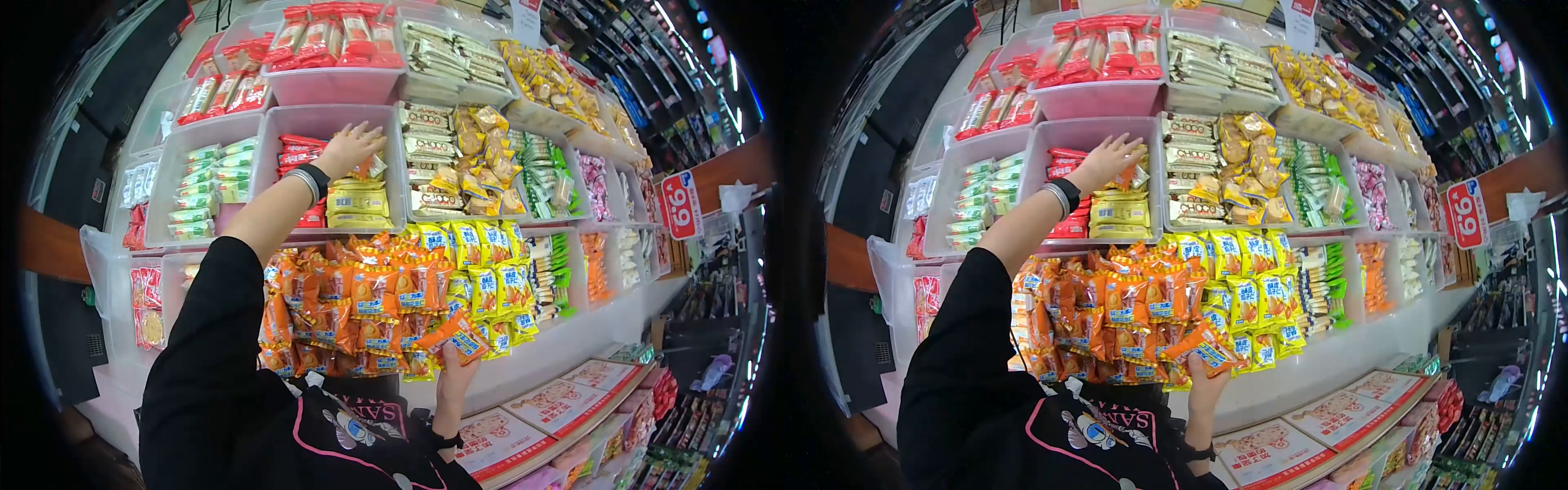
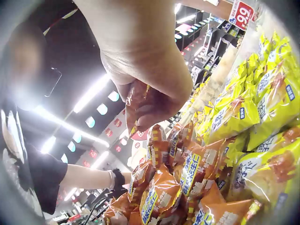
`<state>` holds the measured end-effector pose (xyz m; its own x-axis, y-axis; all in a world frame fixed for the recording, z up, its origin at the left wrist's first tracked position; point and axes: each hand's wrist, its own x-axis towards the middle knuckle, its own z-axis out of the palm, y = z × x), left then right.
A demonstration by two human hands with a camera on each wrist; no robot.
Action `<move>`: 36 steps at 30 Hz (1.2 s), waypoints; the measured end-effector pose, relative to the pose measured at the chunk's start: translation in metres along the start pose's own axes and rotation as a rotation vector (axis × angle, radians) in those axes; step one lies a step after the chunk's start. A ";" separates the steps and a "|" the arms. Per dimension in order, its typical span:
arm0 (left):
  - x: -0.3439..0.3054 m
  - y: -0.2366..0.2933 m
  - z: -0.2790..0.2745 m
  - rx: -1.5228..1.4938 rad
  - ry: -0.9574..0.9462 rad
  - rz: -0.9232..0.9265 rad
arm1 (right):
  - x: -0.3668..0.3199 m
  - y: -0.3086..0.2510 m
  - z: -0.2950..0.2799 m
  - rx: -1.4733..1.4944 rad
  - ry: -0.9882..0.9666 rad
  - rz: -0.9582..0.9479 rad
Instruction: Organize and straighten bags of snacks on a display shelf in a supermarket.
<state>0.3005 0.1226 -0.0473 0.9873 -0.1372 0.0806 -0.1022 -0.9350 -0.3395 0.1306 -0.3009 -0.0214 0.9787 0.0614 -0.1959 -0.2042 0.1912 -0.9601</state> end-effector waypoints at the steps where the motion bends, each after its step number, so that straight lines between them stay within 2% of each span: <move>1: 0.007 0.000 0.012 -0.030 0.068 -0.028 | 0.004 0.002 -0.001 -0.017 -0.032 -0.001; 2: 0.011 -0.002 0.021 -0.036 0.064 -0.021 | 0.007 0.001 -0.001 -0.020 -0.025 0.004; 4: 0.016 -0.002 0.025 -0.123 -0.126 -0.128 | 0.011 -0.004 0.002 0.000 -0.040 0.028; 5: 0.019 -0.004 0.037 -0.106 -0.150 -0.161 | 0.014 -0.002 0.001 -0.027 -0.015 0.045; 9: 0.016 -0.006 0.026 -0.176 -0.183 -0.140 | 0.023 0.001 -0.001 -0.018 0.004 0.044; 14: -0.001 -0.001 0.029 -0.148 0.023 -0.040 | 0.030 0.000 0.002 -0.044 -0.018 0.078; 16: -0.005 0.002 0.022 -0.283 -0.216 -0.067 | 0.026 -0.005 0.008 -0.040 -0.013 0.055; 17: -0.010 0.000 0.040 -0.274 -0.139 -0.030 | 0.024 -0.008 0.011 -0.038 -0.009 0.039; 20: -0.024 -0.002 0.015 -0.302 -0.168 -0.035 | 0.015 -0.014 0.013 -0.021 -0.021 -0.041; 25: -0.051 -0.001 -0.062 -0.335 -0.138 -0.014 | -0.006 -0.017 -0.008 -0.052 -0.043 -0.102; 28: -0.088 0.014 -0.118 -0.486 0.034 -0.123 | -0.026 -0.024 -0.021 -0.058 -0.041 -0.105; 29: -0.106 0.017 -0.136 -0.644 0.098 -0.128 | -0.032 -0.027 -0.025 -0.061 -0.033 -0.105; 30: -0.124 0.021 -0.153 -0.644 0.090 -0.124 | -0.038 -0.028 -0.029 -0.058 -0.028 -0.098; 32: -0.162 0.030 -0.179 -1.024 0.121 -0.308 | -0.050 -0.027 -0.036 -0.100 0.016 -0.124; 33: -0.182 0.036 -0.183 -1.023 0.105 -0.317 | -0.055 -0.027 -0.039 -0.131 0.038 -0.114; 35: -0.227 0.047 -0.188 -1.353 0.256 -0.502 | -0.056 -0.016 -0.049 -0.149 0.025 -0.115; 36: -0.248 0.054 -0.191 -1.348 0.234 -0.523 | -0.059 -0.010 -0.053 -0.167 0.018 -0.131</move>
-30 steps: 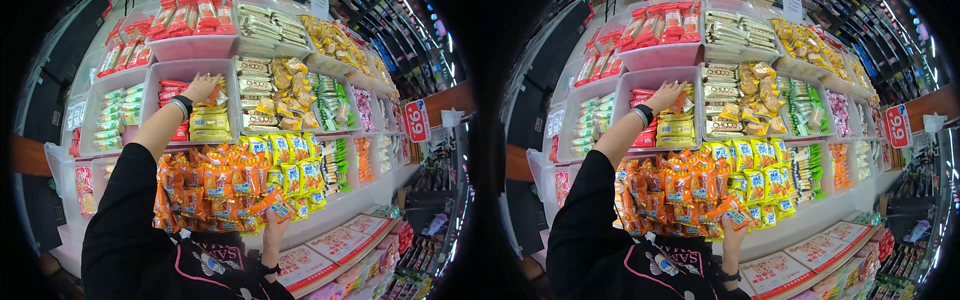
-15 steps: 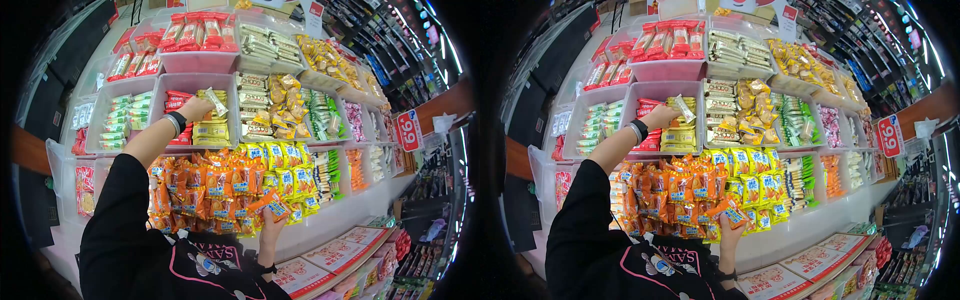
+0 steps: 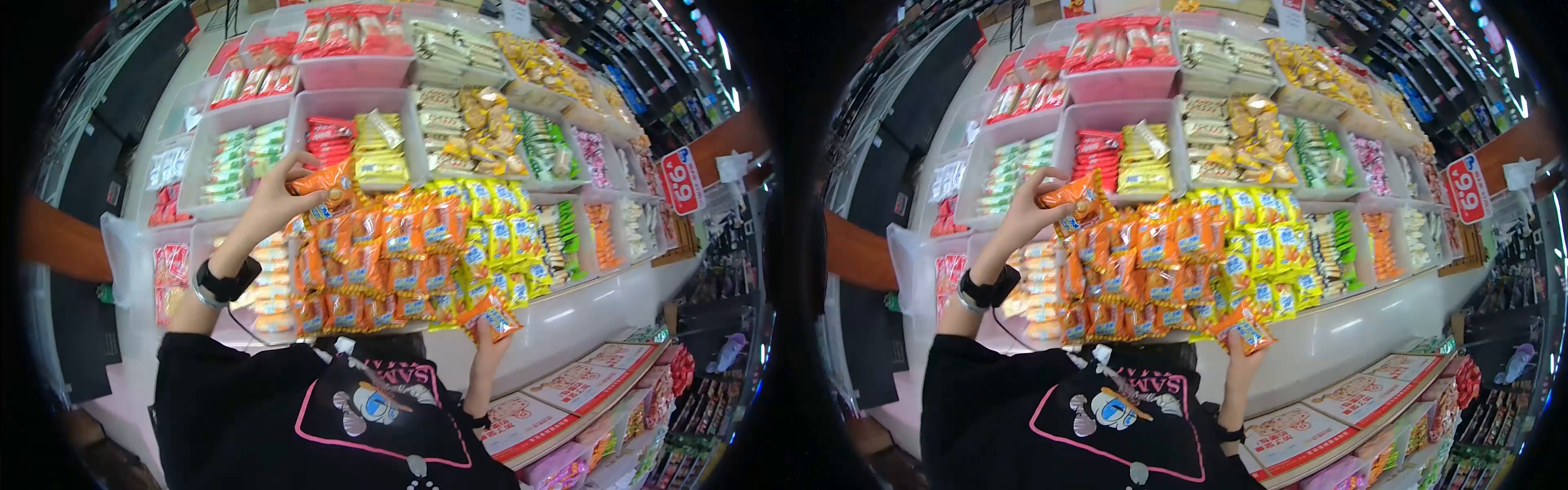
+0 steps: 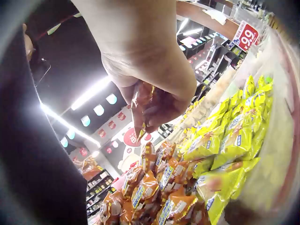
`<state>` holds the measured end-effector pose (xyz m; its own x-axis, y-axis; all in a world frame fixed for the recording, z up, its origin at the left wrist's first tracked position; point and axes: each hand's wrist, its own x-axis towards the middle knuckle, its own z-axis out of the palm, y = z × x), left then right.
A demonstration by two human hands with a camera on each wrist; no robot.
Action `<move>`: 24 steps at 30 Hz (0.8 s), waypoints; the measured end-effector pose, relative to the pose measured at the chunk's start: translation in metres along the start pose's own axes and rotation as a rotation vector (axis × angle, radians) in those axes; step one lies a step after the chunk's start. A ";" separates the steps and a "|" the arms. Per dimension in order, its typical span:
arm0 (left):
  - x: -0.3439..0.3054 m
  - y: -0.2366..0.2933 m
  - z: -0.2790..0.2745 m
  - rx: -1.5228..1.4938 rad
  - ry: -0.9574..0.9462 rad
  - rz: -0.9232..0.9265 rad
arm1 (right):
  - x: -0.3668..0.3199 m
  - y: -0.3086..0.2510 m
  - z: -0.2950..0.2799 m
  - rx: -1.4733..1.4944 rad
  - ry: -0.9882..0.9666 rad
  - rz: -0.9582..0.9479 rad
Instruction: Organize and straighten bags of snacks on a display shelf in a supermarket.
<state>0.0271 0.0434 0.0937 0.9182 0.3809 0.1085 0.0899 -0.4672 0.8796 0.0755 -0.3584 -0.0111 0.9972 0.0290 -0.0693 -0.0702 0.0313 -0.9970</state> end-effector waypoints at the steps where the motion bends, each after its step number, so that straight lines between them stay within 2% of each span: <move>1: -0.021 0.000 -0.004 -0.119 0.040 -0.065 | -0.003 0.002 0.002 0.017 0.003 0.003; 4: -0.084 -0.016 -0.011 -0.334 0.186 -0.257 | -0.010 -0.003 0.019 0.023 0.007 0.011; 6: -0.124 -0.055 -0.006 -0.521 0.278 -0.287 | -0.008 0.004 0.022 0.044 -0.063 0.034; 8: -0.157 -0.055 0.004 -0.823 0.351 -0.352 | -0.010 -0.001 0.036 0.052 -0.159 0.056; 10: -0.184 -0.074 0.013 -0.983 0.447 -0.439 | -0.010 -0.001 0.049 0.050 -0.228 0.058; 13: -0.208 -0.074 0.021 -1.149 0.420 -0.480 | -0.011 0.008 0.067 0.011 -0.315 0.020; 14: -0.213 -0.079 0.021 -1.149 0.432 -0.479 | -0.010 0.011 0.073 -0.023 -0.333 -0.021; 17: -0.222 -0.082 0.022 -1.169 0.249 -0.345 | -0.012 -0.001 0.090 -0.029 -0.438 -0.029; 20: -0.224 -0.073 0.028 -1.301 0.276 -0.310 | -0.016 -0.009 0.102 -0.030 -0.490 -0.049; 22: -0.221 -0.068 0.034 -1.299 0.310 -0.334 | -0.020 -0.013 0.108 -0.025 -0.512 -0.047; 24: -0.218 -0.080 0.044 -1.068 0.389 -0.464 | -0.025 -0.019 0.113 -0.032 -0.579 0.006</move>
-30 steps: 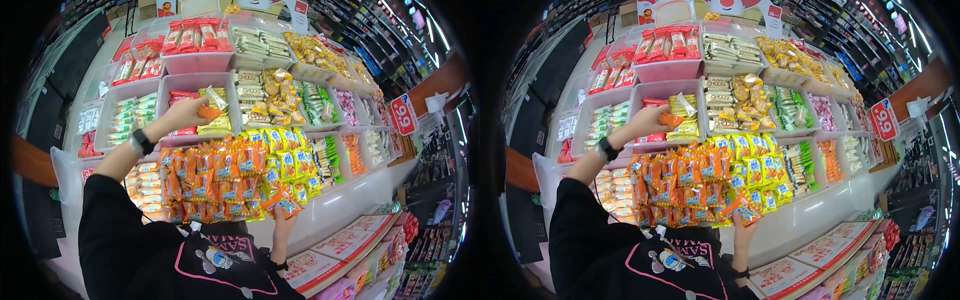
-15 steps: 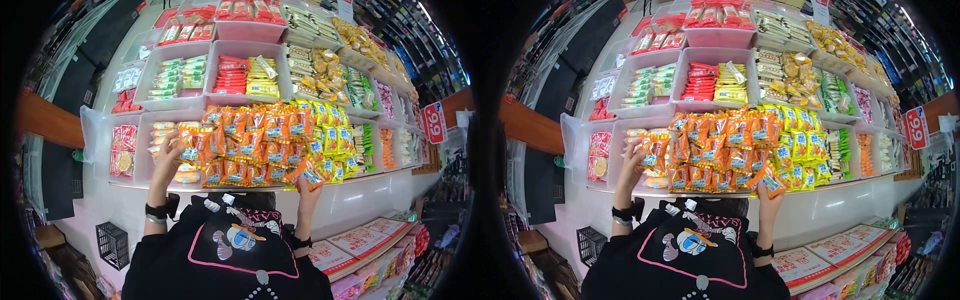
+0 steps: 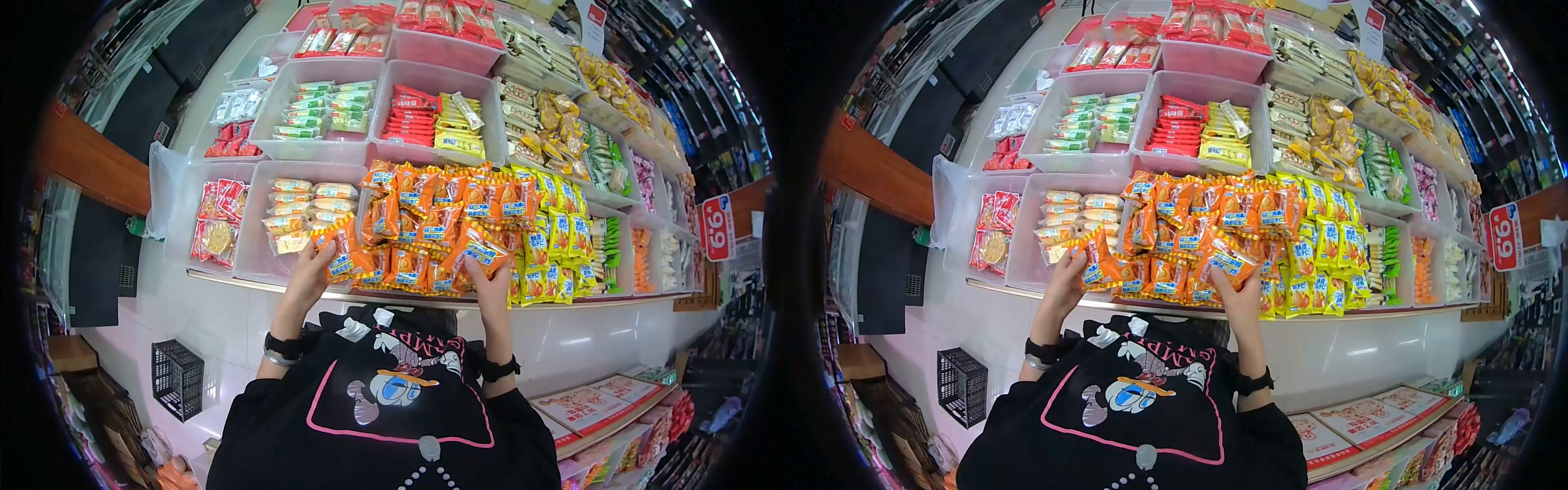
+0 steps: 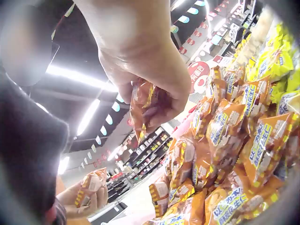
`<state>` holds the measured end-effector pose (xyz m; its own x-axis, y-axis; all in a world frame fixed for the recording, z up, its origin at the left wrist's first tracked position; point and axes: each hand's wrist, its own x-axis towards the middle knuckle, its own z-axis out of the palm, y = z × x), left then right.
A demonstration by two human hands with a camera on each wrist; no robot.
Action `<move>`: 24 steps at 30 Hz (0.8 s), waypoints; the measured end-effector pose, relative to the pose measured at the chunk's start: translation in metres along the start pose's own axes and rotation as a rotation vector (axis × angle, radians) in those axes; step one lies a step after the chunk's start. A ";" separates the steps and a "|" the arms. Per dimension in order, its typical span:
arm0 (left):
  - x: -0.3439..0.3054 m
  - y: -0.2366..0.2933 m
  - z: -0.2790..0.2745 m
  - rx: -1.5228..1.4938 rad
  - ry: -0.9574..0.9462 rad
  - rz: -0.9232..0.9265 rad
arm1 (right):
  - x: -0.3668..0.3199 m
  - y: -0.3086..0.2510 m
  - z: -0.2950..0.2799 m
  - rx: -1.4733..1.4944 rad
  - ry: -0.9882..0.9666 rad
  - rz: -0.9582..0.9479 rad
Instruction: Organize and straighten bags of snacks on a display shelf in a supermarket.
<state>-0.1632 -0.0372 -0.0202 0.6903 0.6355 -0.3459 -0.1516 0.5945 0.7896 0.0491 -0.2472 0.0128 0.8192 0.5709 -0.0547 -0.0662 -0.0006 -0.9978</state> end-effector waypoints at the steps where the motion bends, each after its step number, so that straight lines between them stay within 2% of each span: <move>1: 0.001 -0.004 0.009 -0.022 0.049 0.017 | -0.002 -0.005 0.004 0.013 -0.037 0.000; 2: 0.003 -0.004 0.010 -0.021 0.045 0.018 | -0.002 -0.004 0.007 0.013 -0.034 -0.003; 4: 0.007 -0.007 0.010 0.490 0.026 -0.014 | -0.003 -0.001 0.013 -0.032 -0.169 0.034; 5: 0.008 -0.012 0.018 0.592 0.051 0.052 | -0.004 -0.003 0.017 -0.050 -0.198 0.019; 6: 0.009 -0.014 0.025 0.594 0.046 0.052 | -0.005 -0.007 0.021 -0.049 -0.193 0.018; 8: 0.010 -0.008 0.039 0.531 -0.064 0.047 | -0.007 -0.015 0.028 -0.033 -0.302 0.037; 10: 0.011 -0.005 0.051 0.525 -0.120 0.008 | -0.008 -0.010 0.032 0.003 -0.297 0.073; 12: 0.012 -0.010 0.063 0.300 -0.149 0.097 | -0.008 -0.005 0.034 0.161 -0.314 0.148; 14: 0.030 -0.034 0.045 0.388 -0.184 0.086 | -0.008 -0.001 0.035 0.263 -0.354 0.194; 16: 0.027 -0.035 0.060 0.366 -0.216 0.009 | -0.009 0.009 0.036 0.256 -0.422 0.279; 17: 0.019 -0.028 0.068 0.514 -0.255 0.029 | -0.012 0.005 0.037 0.274 -0.446 0.269; 18: 0.020 -0.031 0.069 0.514 -0.257 0.029 | -0.012 0.006 0.035 0.273 -0.444 0.267; 20: 0.025 -0.041 0.066 0.675 -0.264 0.214 | -0.012 0.008 0.027 0.217 -0.463 0.327; 22: 0.023 -0.033 0.072 0.588 -0.320 0.180 | -0.015 0.010 0.021 0.256 -0.432 0.349; 24: 0.017 -0.015 0.078 0.816 -0.368 0.137 | -0.018 0.012 0.017 0.279 -0.411 0.359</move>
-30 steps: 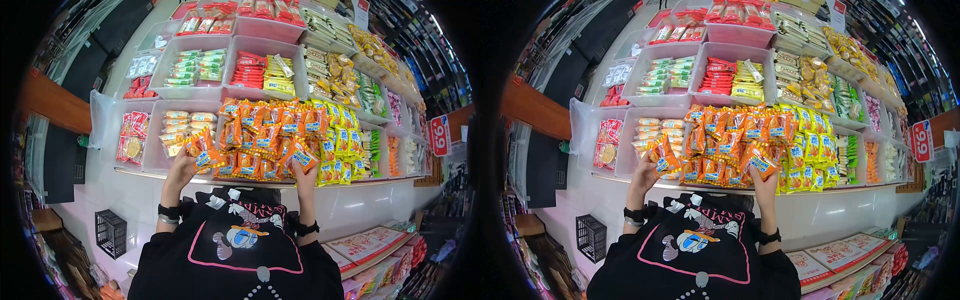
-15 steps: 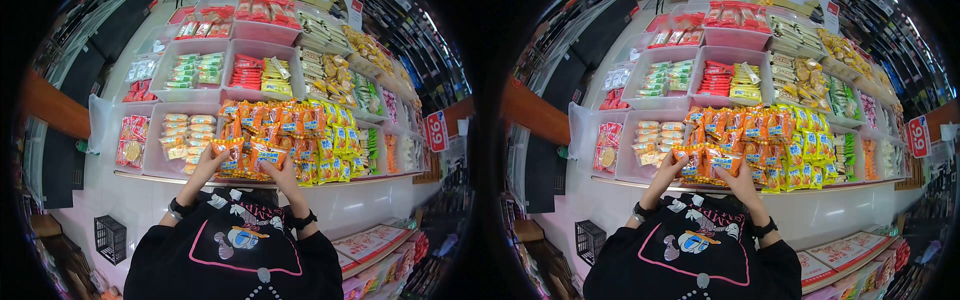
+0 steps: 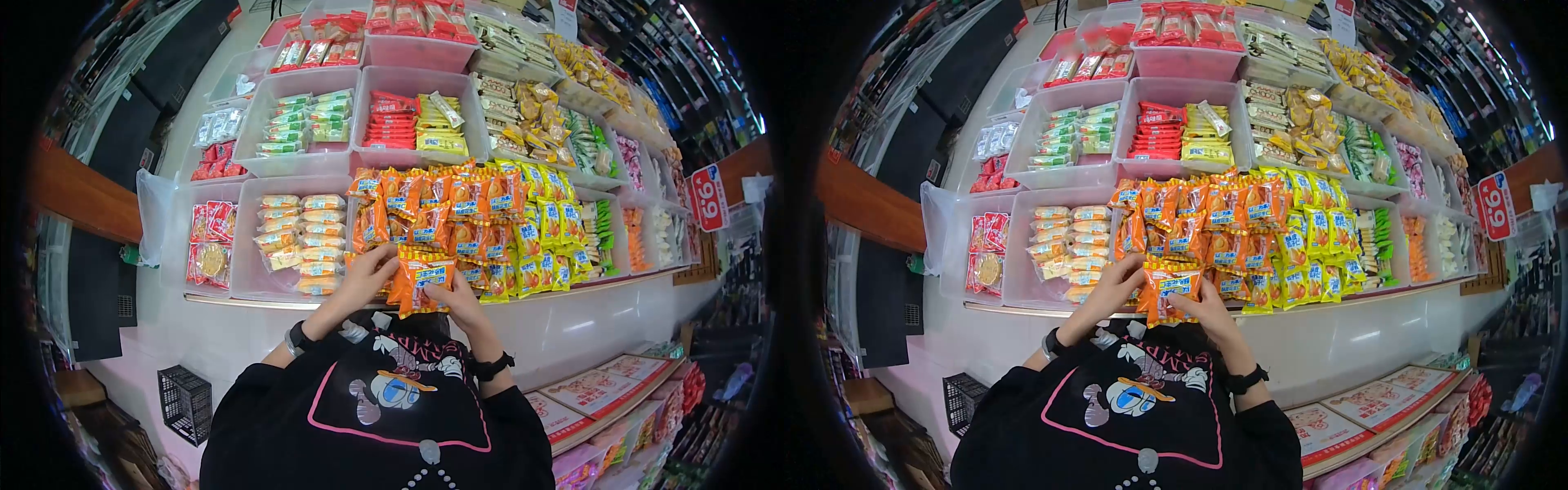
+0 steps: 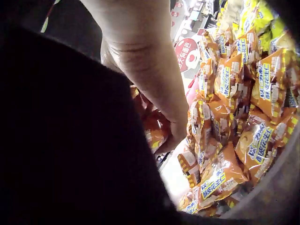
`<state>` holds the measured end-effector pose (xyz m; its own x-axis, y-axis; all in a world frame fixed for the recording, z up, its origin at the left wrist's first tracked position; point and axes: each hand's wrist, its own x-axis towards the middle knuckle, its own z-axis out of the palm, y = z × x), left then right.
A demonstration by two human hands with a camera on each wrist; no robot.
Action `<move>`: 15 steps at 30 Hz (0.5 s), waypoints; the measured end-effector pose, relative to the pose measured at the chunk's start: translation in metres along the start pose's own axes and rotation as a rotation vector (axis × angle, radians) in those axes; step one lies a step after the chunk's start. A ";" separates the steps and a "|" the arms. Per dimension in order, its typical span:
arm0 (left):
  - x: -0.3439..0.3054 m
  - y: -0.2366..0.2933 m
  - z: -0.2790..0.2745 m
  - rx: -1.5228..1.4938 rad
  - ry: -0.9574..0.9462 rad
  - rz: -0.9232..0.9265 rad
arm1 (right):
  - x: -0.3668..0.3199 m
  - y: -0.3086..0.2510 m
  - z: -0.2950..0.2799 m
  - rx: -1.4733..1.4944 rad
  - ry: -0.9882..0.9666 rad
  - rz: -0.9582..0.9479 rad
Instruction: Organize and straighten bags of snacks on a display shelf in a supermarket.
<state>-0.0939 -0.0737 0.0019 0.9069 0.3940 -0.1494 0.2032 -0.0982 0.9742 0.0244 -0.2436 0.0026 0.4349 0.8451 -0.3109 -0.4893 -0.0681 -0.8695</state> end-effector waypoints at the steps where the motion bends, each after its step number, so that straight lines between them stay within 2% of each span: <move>1: 0.006 -0.013 -0.004 0.077 0.007 -0.034 | -0.001 0.001 -0.003 -0.023 0.005 -0.010; 2: 0.010 -0.015 -0.009 0.079 0.004 -0.037 | -0.001 0.003 -0.006 -0.019 0.008 -0.008; 4: 0.018 -0.018 -0.019 0.386 0.251 0.297 | -0.001 0.005 -0.014 0.006 0.047 -0.005; 5: 0.025 -0.029 -0.027 0.531 0.268 0.355 | -0.002 0.004 -0.017 0.013 0.094 -0.001; 6: 0.031 -0.045 -0.029 0.534 0.268 0.356 | -0.002 0.004 -0.021 0.015 0.093 -0.002; 8: 0.045 -0.081 -0.031 0.794 0.349 0.343 | -0.001 0.003 -0.027 -0.007 0.187 -0.049; 9: 0.048 -0.095 -0.034 0.825 0.217 0.297 | 0.000 0.001 -0.027 0.027 0.216 -0.092; 15: 0.055 -0.121 -0.023 0.718 0.186 0.323 | 0.001 0.005 -0.041 0.074 0.308 -0.149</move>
<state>-0.0770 -0.0186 -0.1203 0.8978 0.3853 0.2131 0.1864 -0.7711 0.6088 0.0534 -0.2644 -0.0180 0.7080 0.6423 -0.2936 -0.4519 0.0926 -0.8873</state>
